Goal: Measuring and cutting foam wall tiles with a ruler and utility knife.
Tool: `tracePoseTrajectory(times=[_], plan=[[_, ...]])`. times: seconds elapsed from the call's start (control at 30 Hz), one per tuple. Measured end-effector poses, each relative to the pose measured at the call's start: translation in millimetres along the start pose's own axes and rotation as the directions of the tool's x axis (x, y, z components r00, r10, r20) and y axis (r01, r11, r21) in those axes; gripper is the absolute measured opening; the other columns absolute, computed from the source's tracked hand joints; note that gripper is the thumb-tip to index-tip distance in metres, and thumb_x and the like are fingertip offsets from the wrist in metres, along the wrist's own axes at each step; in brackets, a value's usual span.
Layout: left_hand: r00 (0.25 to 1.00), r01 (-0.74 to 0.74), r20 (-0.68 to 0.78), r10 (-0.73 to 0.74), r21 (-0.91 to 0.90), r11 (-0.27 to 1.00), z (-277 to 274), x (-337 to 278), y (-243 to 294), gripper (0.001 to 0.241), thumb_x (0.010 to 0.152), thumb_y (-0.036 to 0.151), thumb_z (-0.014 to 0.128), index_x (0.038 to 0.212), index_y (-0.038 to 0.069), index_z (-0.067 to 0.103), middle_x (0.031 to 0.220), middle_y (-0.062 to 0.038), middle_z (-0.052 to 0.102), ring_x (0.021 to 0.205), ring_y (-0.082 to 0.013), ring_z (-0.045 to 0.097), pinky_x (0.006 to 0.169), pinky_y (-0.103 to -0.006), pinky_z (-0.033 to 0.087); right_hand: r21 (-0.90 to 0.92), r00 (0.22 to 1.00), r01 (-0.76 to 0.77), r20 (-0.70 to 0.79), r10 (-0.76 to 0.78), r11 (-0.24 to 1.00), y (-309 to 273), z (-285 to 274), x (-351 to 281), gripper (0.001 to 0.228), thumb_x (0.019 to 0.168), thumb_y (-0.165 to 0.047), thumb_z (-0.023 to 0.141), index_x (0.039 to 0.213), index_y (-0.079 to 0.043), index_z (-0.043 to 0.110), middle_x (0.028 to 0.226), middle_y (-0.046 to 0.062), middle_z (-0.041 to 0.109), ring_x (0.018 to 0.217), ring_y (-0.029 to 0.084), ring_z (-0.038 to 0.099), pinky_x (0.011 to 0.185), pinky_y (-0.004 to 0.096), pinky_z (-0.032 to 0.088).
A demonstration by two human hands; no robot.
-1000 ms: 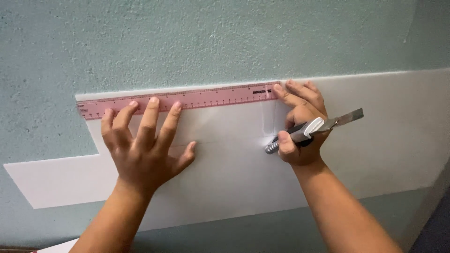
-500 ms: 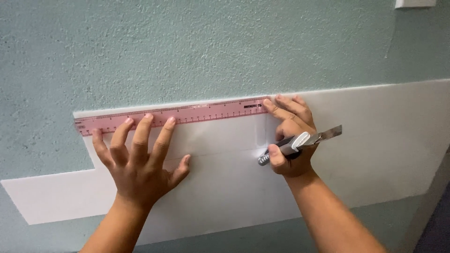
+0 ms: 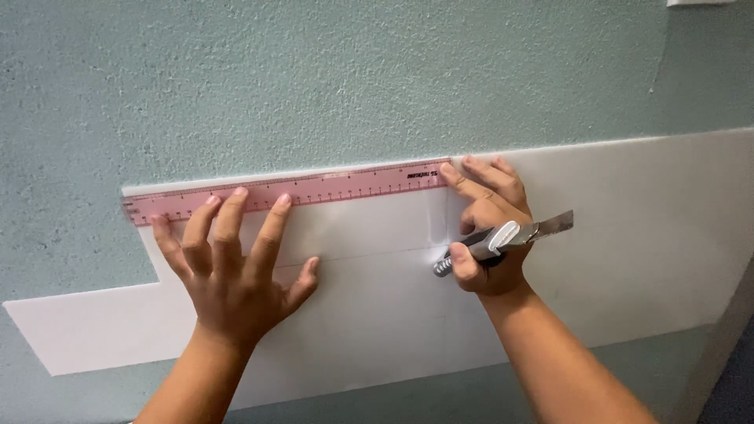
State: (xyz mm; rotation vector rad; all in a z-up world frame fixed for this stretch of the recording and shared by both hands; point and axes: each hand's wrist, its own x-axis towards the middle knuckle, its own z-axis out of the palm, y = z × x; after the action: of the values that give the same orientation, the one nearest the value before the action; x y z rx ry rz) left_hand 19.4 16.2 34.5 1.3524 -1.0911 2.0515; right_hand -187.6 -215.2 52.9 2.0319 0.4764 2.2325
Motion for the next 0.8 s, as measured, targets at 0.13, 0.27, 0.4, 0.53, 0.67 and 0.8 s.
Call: tracePoseTrajectory(times=[0.13,0.27,0.4,0.53,0.67,0.8], plan=[[1.0,0.011,-0.001,-0.011,-0.022,1.0,1.4,-2.7,-0.6,0.07,0.105,0.069,0.051,0.141,0.016,0.08,0.143,-0.027,0.061,0.126,-0.0472,0.063,0.121,-0.0777,0.026,-0.011,1.0,-0.008,0.002,0.008,1.0,-2.0,0.3,0.8,0.055,0.101,-0.053,0.04,0.068,-0.009,0.041,0.124,0.02,0.077,0.133,0.042,0.062,0.123,0.058,0.037],[1.0,0.017,0.01,-0.016,-0.028,0.999,2.4,-3.5,-1.6,0.071,0.104,0.069,0.053,0.143,0.016,0.078,0.141,-0.029,0.06,0.127,-0.0483,0.06,0.122,-0.0787,0.023,-0.023,1.0,0.007,0.001,-0.007,1.0,-0.7,1.0,0.4,0.053,0.099,-0.053,0.042,0.069,-0.01,0.041,0.122,0.02,0.078,0.133,0.041,0.063,0.122,0.057,0.036],[0.999,0.02,0.033,-0.02,-0.004,1.0,3.5,-4.9,-1.6,0.071,0.104,0.071,0.052,0.144,0.017,0.076,0.142,-0.029,0.061,0.127,-0.0501,0.063,0.122,-0.0796,0.022,-0.012,1.0,-0.002,-0.001,0.002,1.0,-1.2,1.1,0.1,0.051,0.098,-0.052,0.043,0.068,-0.01,0.04,0.123,0.019,0.078,0.134,0.04,0.062,0.123,0.056,0.037],[0.998,0.013,0.065,-0.015,0.026,1.0,2.6,-5.3,-1.8,0.072,0.104,0.073,0.053,0.146,0.018,0.073,0.143,-0.029,0.061,0.127,-0.0505,0.064,0.121,-0.0792,0.022,-0.025,1.0,-0.005,0.002,0.005,1.0,-0.2,1.1,-1.2,0.052,0.1,-0.052,0.042,0.07,-0.01,0.041,0.124,0.019,0.077,0.133,0.041,0.063,0.123,0.058,0.037],[0.997,0.026,0.066,-0.026,0.014,1.0,2.8,-4.6,-2.1,0.072,0.104,0.073,0.053,0.146,0.018,0.073,0.143,-0.027,0.06,0.13,-0.0491,0.064,0.116,-0.0857,0.018,-0.015,1.0,-0.015,-0.007,0.015,1.0,-0.5,1.6,-1.0,0.051,0.098,-0.051,0.044,0.069,-0.01,0.041,0.123,0.018,0.078,0.133,0.04,0.063,0.124,0.056,0.036],[0.993,0.038,0.11,-0.041,0.026,0.999,5.7,-7.8,-3.2,0.075,0.103,0.077,0.053,0.148,0.02,0.07,0.145,-0.027,0.057,0.128,-0.0517,0.065,0.119,-0.0834,0.015,-0.022,1.0,-0.002,-0.007,0.002,1.0,-0.5,1.8,-0.6,0.048,0.097,-0.049,0.044,0.069,-0.01,0.04,0.123,0.019,0.078,0.133,0.038,0.061,0.123,0.056,0.037]])
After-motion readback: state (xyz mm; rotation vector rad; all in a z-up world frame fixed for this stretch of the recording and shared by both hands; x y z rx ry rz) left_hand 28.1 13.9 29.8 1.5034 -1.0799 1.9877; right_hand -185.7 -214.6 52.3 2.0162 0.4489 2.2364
